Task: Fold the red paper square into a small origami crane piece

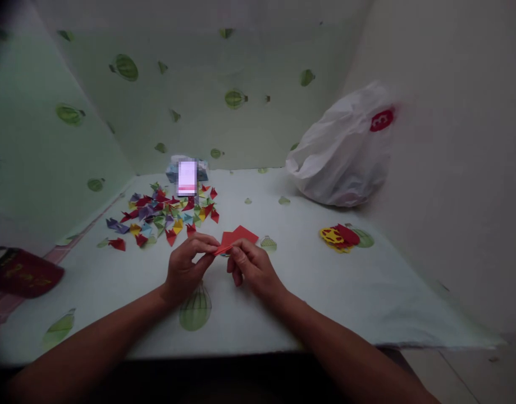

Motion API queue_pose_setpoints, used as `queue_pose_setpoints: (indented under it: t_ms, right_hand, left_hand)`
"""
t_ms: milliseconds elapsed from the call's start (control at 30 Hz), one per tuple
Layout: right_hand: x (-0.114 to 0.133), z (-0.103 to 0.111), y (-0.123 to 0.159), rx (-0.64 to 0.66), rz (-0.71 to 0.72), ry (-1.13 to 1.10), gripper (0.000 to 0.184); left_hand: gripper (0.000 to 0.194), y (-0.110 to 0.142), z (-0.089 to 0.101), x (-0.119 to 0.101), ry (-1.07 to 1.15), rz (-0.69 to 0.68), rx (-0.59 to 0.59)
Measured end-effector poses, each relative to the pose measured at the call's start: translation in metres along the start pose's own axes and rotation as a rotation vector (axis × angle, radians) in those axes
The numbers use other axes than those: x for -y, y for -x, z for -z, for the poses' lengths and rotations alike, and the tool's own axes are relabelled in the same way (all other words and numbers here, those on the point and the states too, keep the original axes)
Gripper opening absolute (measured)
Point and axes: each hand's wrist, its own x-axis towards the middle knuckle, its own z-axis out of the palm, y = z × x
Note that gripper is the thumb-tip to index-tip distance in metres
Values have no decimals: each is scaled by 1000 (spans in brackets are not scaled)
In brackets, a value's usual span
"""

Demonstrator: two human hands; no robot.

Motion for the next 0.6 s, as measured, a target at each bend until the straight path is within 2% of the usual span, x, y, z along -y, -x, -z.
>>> queue_pose_setpoints:
  t_ms: [167, 267, 333, 400, 500, 600]
  right_hand:
    - [0, -1, 1, 21, -155, -223, 33]
    - [-2, -1, 0, -9, -193, -254, 28]
    - [-2, 0, -1, -53, -184, -203, 28]
    - [-2, 1, -2, -96, -172, -130, 29]
    - [0, 4, -4, -129, -156, -3, 30]
    - [2, 6, -6, -106, -179, 70, 29]
  left_hand:
    - [18, -1, -1, -1, -62, -90, 87]
    - [18, 0, -2, -2, -41, -31, 107]
    - [15, 0, -2, -4, -3, 128, 110]
    - [10, 0, -2, -7, 99, 382, 102]
    - [20, -3, -3, -10, 344, 741, 106]
    - [26, -5, -4, -10, 489, 928, 178]
